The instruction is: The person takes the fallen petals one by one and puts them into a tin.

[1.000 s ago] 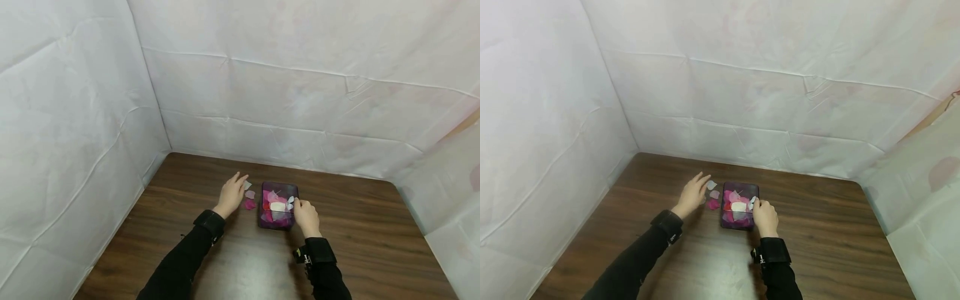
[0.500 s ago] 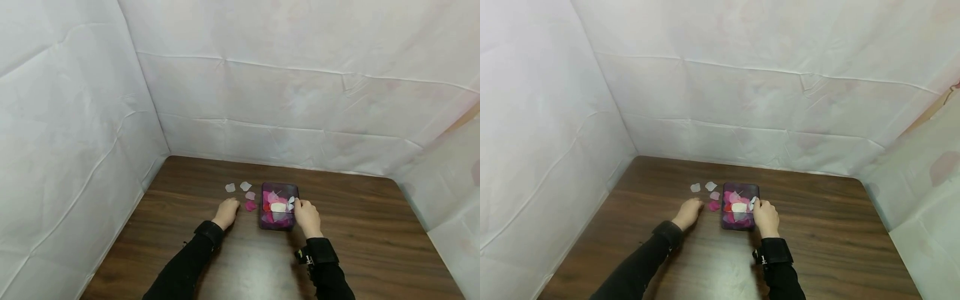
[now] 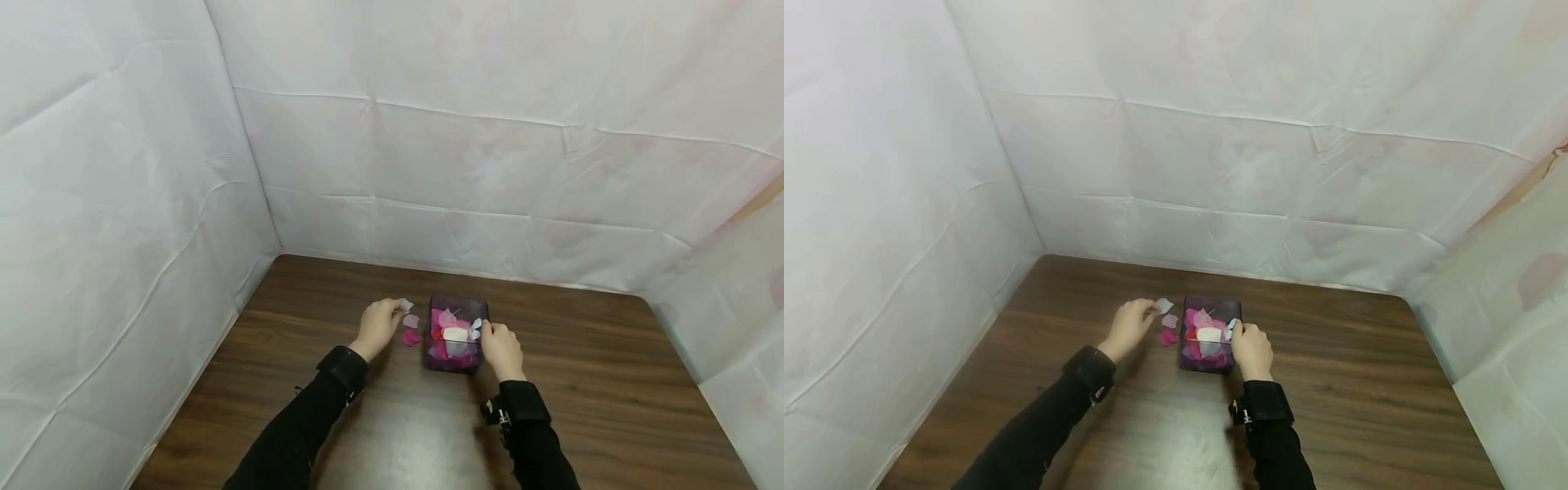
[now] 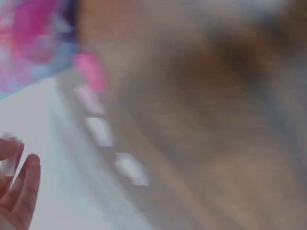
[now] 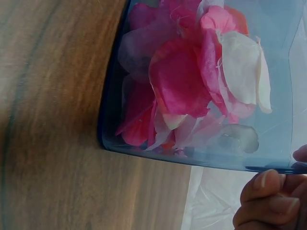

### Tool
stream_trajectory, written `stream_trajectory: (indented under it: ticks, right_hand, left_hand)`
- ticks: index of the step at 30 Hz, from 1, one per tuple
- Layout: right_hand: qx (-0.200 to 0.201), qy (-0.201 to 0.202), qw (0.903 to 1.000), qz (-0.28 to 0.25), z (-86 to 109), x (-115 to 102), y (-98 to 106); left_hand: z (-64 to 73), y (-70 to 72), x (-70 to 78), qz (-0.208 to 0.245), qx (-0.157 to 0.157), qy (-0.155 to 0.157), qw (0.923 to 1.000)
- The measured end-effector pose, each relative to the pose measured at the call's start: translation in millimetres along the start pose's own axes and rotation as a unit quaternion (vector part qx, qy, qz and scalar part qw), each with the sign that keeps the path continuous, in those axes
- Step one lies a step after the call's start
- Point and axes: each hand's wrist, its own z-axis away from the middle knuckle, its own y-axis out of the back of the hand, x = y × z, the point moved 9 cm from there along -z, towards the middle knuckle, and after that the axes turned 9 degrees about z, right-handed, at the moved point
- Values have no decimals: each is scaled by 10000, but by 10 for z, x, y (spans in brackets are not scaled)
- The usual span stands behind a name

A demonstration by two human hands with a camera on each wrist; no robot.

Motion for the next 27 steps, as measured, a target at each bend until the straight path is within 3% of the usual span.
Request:
stream_trajectory:
  ticks: [3,6,10,14,18,21,24,27]
  right_hand:
    - [-61,-46,10000,51,-45,16,2]
    - [-165,-56,9998,103,-94,22,2]
    - [-306,-69,9995,98,-175,2,6]
    - [-349,-87,9993,117,-227,-40,26]
    - [-426,-87,9990,105,-246,-51,-3]
    - [-498,-107,9987,72,-241,-48,-42]
    - [-426,-111,9990,77,-228,-62,-43]
    - [-371,-123,9992,105,-215,-73,-31]
  left_hand:
    - [-130,50,319,233,37,-166,9996]
    - [-250,7,620,348,-161,-429,9983]
    - [-387,-130,863,147,-486,-728,9961]
    - [-425,-306,936,-721,-789,-944,9898]
    - [-339,-469,939,-1852,-1066,-1182,9697]
    - [-268,-489,938,-2229,-1035,-1318,9603]
    - [-254,-378,938,-2174,-610,-1427,9637]
    - [-281,-197,840,-1720,3,-1235,9773]
